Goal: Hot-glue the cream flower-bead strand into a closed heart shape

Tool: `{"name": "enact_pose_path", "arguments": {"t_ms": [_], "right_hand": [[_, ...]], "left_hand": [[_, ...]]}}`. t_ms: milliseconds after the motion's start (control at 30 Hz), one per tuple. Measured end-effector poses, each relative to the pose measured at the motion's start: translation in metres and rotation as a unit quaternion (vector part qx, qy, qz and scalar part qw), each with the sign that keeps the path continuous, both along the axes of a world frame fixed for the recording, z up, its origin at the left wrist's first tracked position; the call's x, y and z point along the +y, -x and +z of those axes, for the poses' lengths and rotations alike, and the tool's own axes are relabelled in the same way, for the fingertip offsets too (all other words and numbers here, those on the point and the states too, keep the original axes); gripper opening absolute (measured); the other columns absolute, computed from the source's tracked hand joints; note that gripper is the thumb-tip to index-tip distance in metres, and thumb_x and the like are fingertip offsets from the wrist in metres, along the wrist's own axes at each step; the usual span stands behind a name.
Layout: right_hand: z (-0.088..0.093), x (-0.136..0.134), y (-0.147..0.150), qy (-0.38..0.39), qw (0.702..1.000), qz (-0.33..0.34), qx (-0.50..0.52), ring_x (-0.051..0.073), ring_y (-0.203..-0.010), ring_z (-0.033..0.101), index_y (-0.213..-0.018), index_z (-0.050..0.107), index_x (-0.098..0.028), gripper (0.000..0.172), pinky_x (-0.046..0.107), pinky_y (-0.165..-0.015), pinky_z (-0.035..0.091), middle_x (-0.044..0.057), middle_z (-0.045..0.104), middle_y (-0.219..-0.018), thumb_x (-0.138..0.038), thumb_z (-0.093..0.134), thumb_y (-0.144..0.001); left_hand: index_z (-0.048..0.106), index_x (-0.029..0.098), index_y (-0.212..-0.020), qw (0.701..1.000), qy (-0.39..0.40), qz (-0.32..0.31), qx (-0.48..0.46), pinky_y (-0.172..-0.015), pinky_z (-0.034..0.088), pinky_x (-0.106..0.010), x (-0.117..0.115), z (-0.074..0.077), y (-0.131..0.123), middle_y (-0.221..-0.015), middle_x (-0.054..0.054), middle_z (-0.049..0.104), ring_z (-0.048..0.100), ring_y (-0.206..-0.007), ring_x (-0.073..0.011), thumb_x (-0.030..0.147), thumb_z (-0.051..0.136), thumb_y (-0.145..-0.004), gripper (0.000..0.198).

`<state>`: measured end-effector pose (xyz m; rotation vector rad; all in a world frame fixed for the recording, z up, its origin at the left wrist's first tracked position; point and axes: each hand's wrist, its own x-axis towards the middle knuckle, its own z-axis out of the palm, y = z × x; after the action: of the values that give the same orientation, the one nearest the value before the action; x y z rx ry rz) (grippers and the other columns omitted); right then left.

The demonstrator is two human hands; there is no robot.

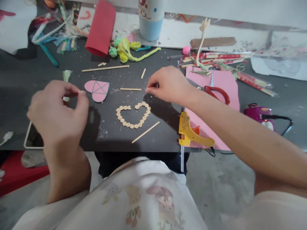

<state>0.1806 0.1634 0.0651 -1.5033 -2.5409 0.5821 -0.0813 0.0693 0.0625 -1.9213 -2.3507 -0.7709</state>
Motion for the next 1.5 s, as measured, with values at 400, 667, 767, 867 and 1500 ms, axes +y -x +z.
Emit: {"name": "enact_pose_path", "arguments": {"t_ms": [400, 667, 767, 867, 1500], "right_hand": [[0.005, -0.039, 0.023, 0.043, 0.994, 0.068, 0.074, 0.016, -0.079, 0.064, -0.091, 0.078, -0.023, 0.017, 0.03, -0.071, 0.043, 0.002, 0.075, -0.09, -0.026, 0.062, -0.087], [-0.005, -0.044, 0.037, 0.179, 0.959, 0.019, 0.218, 0.01, -0.062, 0.056, -0.08, 0.078, -0.018, 0.014, 0.027, -0.06, 0.04, -0.001, 0.071, -0.069, -0.028, 0.068, -0.081], [-0.008, -0.043, 0.037, 0.223, 0.946, 0.012, 0.236, 0.01, -0.061, 0.055, -0.078, 0.077, -0.017, 0.016, 0.027, -0.057, 0.039, -0.001, 0.068, -0.065, -0.03, 0.068, -0.079], [-0.01, -0.042, 0.036, 0.255, 0.935, 0.013, 0.247, 0.01, -0.059, 0.054, -0.077, 0.076, -0.017, 0.017, 0.026, -0.056, 0.038, -0.002, 0.065, -0.063, -0.032, 0.068, -0.078], [0.005, -0.058, 0.036, 0.268, 0.909, -0.01, 0.318, 0.009, -0.059, 0.049, -0.073, 0.066, -0.018, 0.01, 0.025, -0.055, 0.04, -0.003, 0.059, -0.064, -0.028, 0.068, -0.075]], "left_hand": [[0.073, 0.025, -0.084, 0.966, -0.004, -0.232, -0.116, -0.07, 0.048, -0.03, -0.009, -0.029, -0.024, -0.083, 0.002, 0.073, 0.066, -0.082, -0.0176, 0.025, 0.07, -0.084, 0.002], [0.072, 0.022, -0.084, 0.951, -0.076, -0.28, -0.11, -0.077, 0.05, -0.03, -0.014, -0.03, -0.034, -0.084, 0.0, 0.075, 0.067, -0.083, -0.0174, 0.025, 0.068, -0.088, 0.007], [0.072, 0.022, -0.084, 0.946, -0.108, -0.288, -0.107, -0.077, 0.051, -0.031, -0.014, -0.034, -0.036, -0.083, 0.0, 0.075, 0.067, -0.082, -0.0173, 0.024, 0.068, -0.089, 0.007], [0.073, 0.024, -0.086, 0.943, -0.119, -0.287, -0.115, -0.08, 0.052, -0.03, -0.016, -0.036, -0.037, -0.085, 0.0, 0.075, 0.068, -0.083, -0.0169, 0.025, 0.068, -0.089, 0.006], [0.073, 0.022, -0.082, 0.921, -0.201, -0.248, -0.226, -0.075, 0.055, -0.027, -0.027, -0.038, -0.054, -0.082, 0.0, 0.076, 0.069, -0.076, -0.0134, 0.016, 0.069, -0.088, 0.009]]}}
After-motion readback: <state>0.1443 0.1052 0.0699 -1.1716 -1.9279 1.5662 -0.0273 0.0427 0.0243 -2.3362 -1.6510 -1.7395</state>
